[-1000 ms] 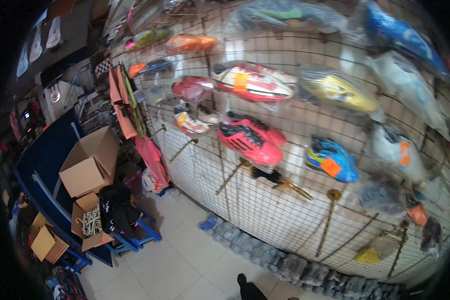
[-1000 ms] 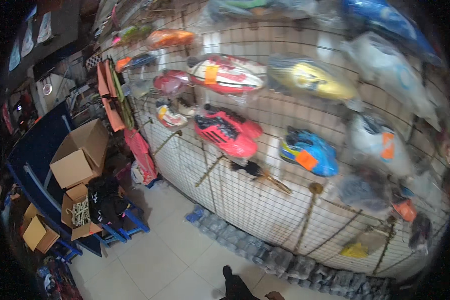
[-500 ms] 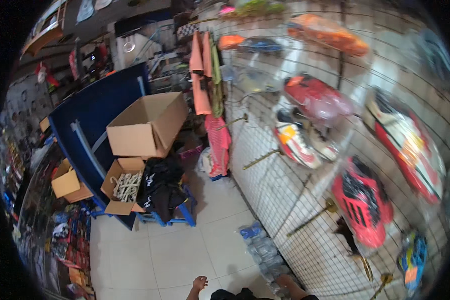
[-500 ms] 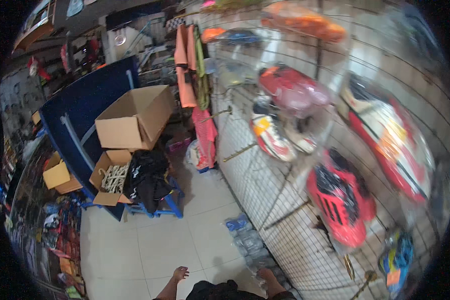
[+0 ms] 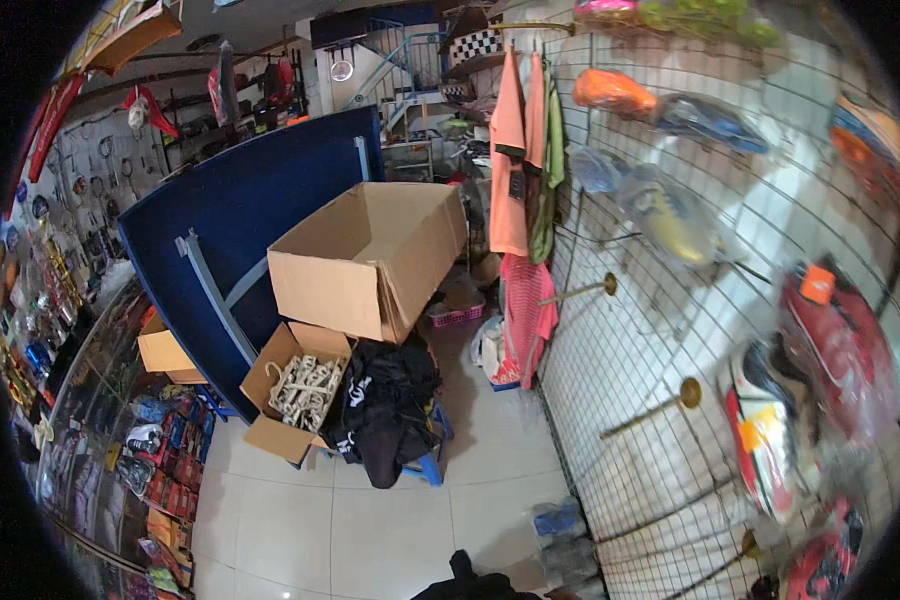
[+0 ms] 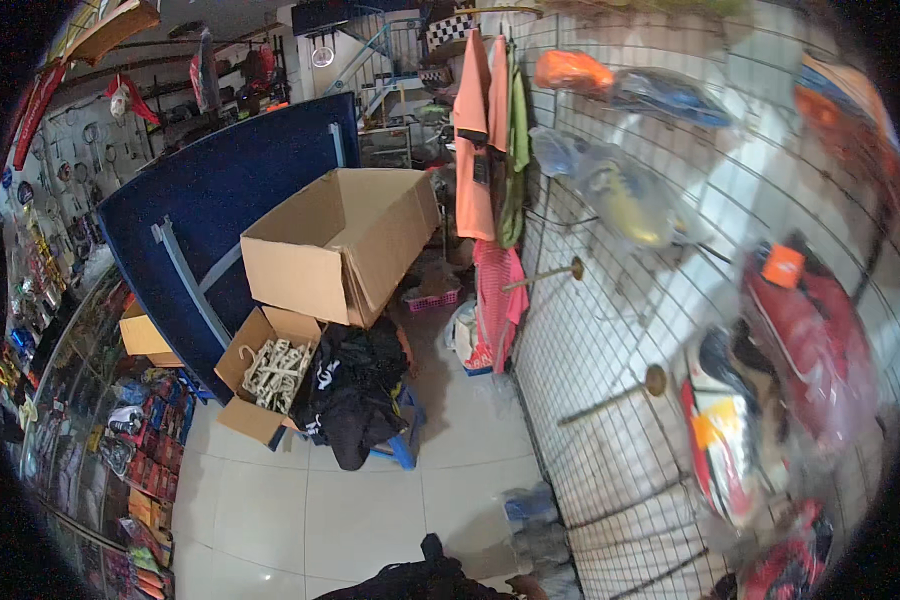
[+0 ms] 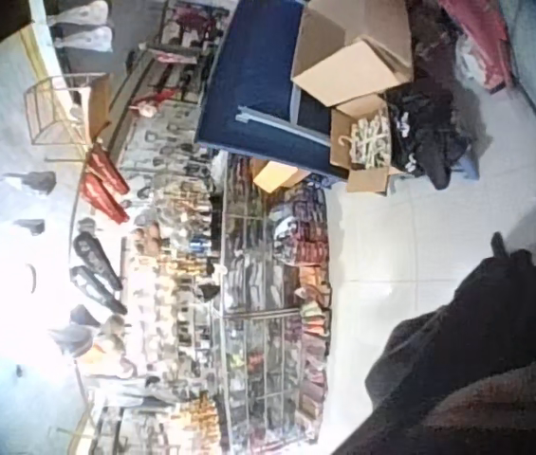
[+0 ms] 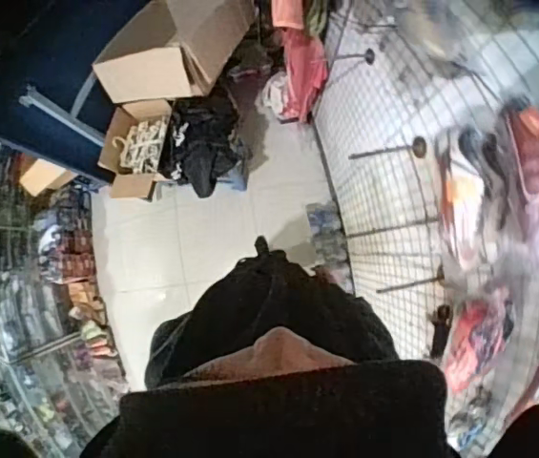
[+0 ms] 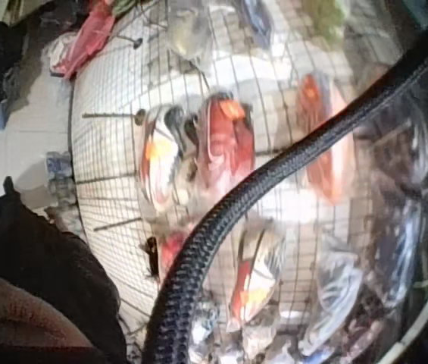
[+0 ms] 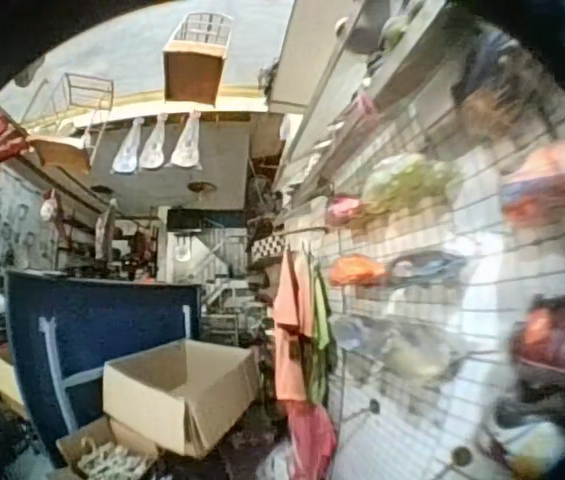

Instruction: Cleaning sports shoes and shorts with a feather duster and hanging them on display.

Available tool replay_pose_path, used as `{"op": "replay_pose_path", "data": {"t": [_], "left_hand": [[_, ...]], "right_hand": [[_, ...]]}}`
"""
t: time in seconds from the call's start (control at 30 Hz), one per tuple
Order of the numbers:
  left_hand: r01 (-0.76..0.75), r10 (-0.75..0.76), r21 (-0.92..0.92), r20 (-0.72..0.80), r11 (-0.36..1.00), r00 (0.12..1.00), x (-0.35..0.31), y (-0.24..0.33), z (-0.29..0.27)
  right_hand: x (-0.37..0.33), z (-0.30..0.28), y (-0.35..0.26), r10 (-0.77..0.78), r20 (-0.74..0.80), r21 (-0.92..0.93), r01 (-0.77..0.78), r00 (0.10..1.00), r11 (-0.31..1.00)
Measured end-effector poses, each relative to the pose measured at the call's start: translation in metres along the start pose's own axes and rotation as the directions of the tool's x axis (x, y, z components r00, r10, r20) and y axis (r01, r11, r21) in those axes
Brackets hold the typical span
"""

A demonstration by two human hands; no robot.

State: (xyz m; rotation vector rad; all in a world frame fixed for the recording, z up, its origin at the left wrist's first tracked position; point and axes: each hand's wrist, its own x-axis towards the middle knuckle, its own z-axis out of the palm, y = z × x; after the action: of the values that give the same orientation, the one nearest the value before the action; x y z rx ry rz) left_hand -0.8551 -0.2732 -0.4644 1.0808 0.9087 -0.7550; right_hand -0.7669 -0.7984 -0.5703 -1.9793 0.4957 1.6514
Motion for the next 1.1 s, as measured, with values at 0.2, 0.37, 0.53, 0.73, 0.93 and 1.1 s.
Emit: {"op": "replay_pose_path", "data": {"t": [0.2,0.37,0.53,0.73,0.93,1.1], "left_hand": [[-0.040,0.084,-0.180,0.243,0.983,0.966,0.046,0.123,-0.023],[-0.140,0.283,0.465,-0.253,0.874,0.925,0.099,0.258,0.048],[-0.364,0.361,0.397,0.085,0.843,0.929,0.130,0.370,0.094],[-0.003,-0.048,0.432,0.106,0.902,0.993,0.088,0.469,0.134],[-0.563,0.546,0.027,0.209,0.826,0.811,-0.021,0.642,0.167],[-0.976,0.991,-0.203,-0.088,0.086,0.105,-0.082,0.785,0.181]], "right_hand": [[0.057,-0.054,-0.049,-0.717,-0.460,-0.715,0.260,0.524,0.649],[-0.001,-0.138,-0.186,-0.425,-0.445,0.087,0.510,0.789,0.856],[-0.018,-0.204,-0.280,-0.223,-0.154,0.262,0.258,0.963,0.930],[-0.018,-0.324,-0.385,-0.309,-0.050,0.248,0.311,0.950,0.917],[-0.055,-0.434,-0.561,-0.927,-0.371,-0.866,0.380,-0.051,0.325],[-0.330,-0.470,-0.804,-0.490,-0.790,-0.419,0.908,-0.368,-0.007]]}}
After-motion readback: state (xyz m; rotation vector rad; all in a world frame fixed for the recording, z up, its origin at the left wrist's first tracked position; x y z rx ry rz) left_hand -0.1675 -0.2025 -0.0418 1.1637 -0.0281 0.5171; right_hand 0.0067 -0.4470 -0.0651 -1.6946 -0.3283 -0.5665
